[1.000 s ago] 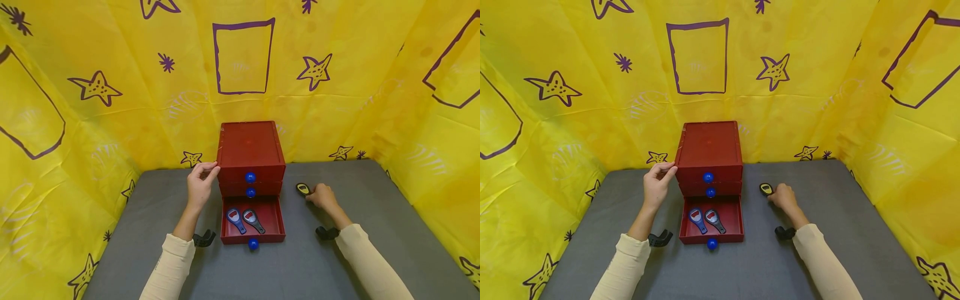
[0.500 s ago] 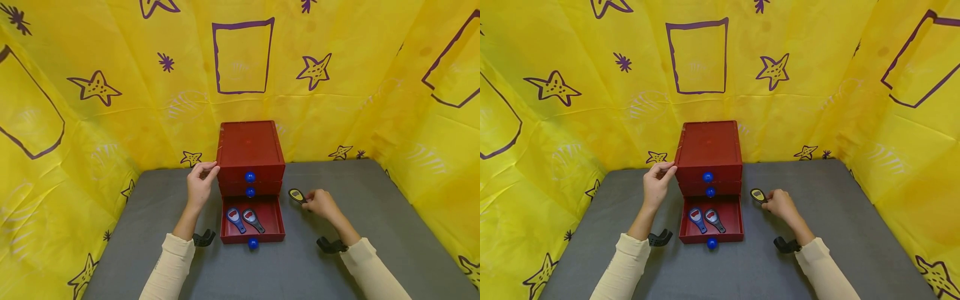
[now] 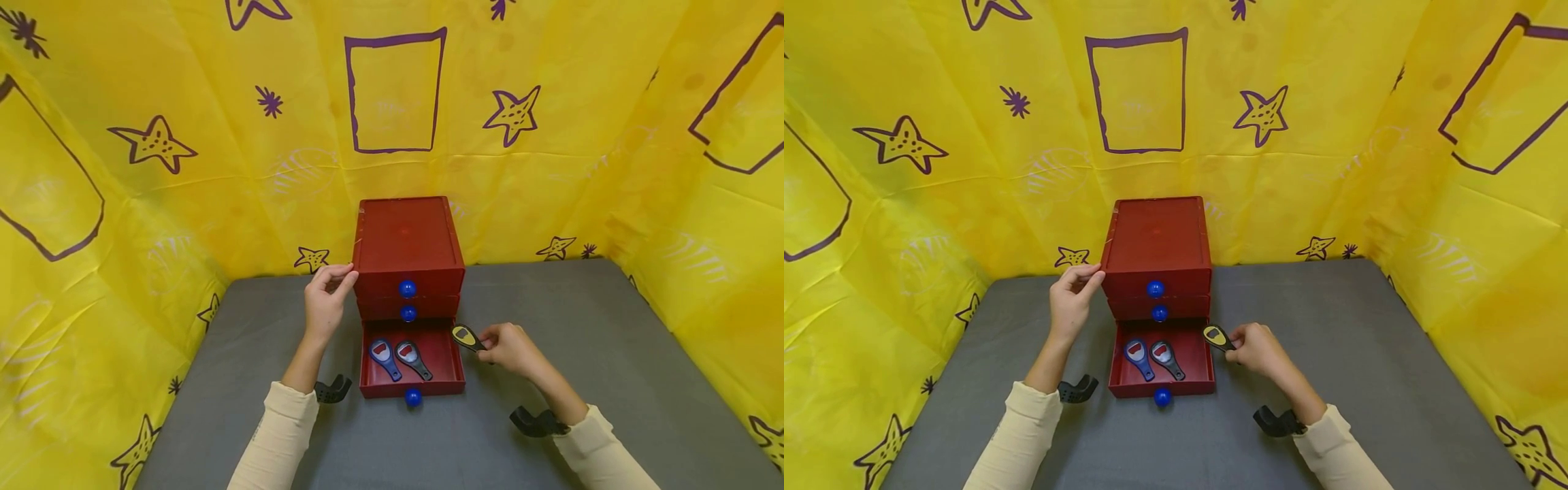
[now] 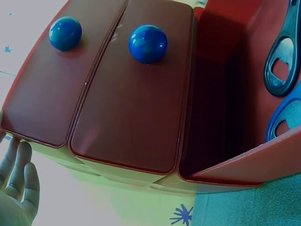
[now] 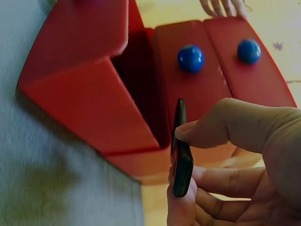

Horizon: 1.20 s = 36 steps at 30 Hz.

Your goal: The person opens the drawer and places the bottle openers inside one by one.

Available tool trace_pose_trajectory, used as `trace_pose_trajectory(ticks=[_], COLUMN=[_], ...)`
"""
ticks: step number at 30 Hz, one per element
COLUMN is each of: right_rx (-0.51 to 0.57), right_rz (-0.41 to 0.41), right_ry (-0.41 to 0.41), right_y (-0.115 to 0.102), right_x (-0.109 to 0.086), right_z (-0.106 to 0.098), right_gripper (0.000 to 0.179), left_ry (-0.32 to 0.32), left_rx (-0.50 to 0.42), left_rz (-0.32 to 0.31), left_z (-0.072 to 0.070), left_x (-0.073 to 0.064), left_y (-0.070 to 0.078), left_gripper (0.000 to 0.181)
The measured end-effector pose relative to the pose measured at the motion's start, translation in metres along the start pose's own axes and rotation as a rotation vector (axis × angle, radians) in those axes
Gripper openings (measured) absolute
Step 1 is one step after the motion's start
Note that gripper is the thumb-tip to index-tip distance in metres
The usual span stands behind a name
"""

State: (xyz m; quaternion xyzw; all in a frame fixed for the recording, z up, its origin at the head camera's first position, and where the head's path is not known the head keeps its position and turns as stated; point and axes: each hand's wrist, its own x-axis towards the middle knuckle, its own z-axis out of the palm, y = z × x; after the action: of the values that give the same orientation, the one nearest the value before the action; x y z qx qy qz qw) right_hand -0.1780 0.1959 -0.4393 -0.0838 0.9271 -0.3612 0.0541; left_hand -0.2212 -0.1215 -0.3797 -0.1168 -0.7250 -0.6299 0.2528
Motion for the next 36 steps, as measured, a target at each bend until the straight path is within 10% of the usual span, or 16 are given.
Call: trace_pose_trajectory(ticks=[36], right_rx=[-0.386], right_rz=[-0.168], right_ry=[0.043], right_y=[-0.051], right_x=[0.027], right_z=[0.053], right_gripper=[0.018], left_ry=[0.021], left_rx=[-0.014], left_rz=[-0.034], left_z=[0.002], left_x=[0.0], left_y=[-0.007], left_gripper=[0.02])
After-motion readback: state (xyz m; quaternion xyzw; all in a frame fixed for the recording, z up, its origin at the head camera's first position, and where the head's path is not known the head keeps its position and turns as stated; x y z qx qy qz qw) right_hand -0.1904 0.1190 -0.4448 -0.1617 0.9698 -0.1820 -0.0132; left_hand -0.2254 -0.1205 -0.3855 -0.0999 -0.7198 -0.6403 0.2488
